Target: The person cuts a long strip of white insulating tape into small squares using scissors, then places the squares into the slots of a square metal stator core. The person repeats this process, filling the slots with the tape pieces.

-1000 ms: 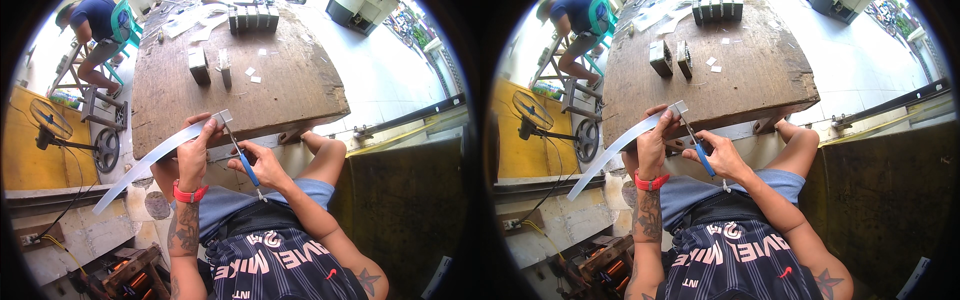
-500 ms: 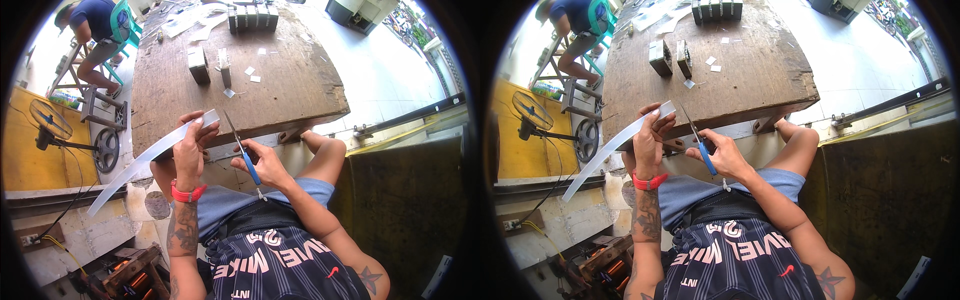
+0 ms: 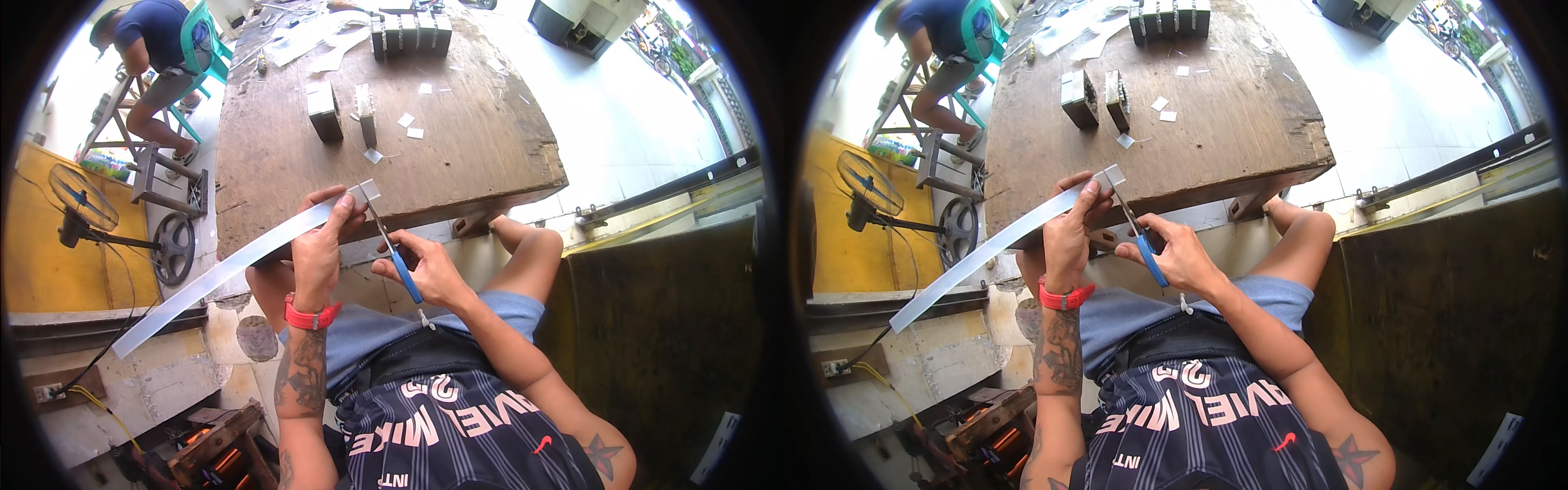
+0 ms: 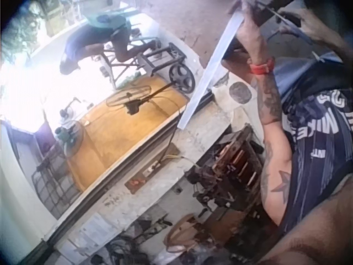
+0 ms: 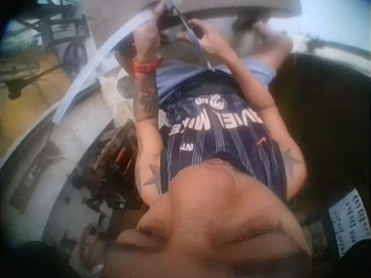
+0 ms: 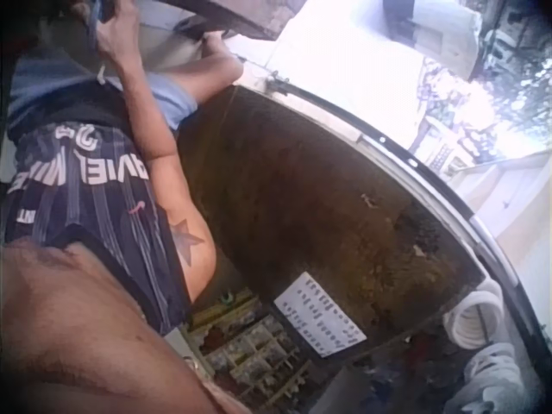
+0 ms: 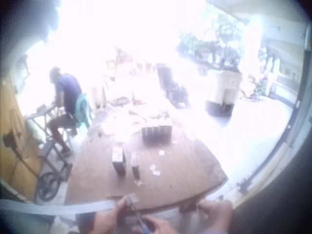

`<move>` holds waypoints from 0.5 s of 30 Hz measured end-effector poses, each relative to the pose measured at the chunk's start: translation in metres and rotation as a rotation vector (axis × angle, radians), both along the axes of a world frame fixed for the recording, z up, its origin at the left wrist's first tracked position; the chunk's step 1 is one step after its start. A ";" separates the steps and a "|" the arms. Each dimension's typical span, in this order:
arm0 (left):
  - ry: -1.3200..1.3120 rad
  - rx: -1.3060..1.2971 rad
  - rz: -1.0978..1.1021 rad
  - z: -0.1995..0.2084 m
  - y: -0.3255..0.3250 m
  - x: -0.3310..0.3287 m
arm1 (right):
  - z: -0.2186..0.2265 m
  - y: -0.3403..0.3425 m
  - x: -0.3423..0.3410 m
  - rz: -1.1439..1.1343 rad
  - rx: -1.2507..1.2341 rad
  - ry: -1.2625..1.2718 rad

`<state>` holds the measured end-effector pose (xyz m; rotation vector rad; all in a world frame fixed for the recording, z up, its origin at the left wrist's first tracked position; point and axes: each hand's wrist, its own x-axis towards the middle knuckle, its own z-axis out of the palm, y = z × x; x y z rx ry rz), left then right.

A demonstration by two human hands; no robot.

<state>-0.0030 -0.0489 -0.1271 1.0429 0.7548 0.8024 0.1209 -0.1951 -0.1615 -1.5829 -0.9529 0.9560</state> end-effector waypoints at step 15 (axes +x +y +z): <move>0.002 -0.002 0.001 0.008 0.003 -0.001 | 0.007 -0.005 0.001 0.033 0.004 0.057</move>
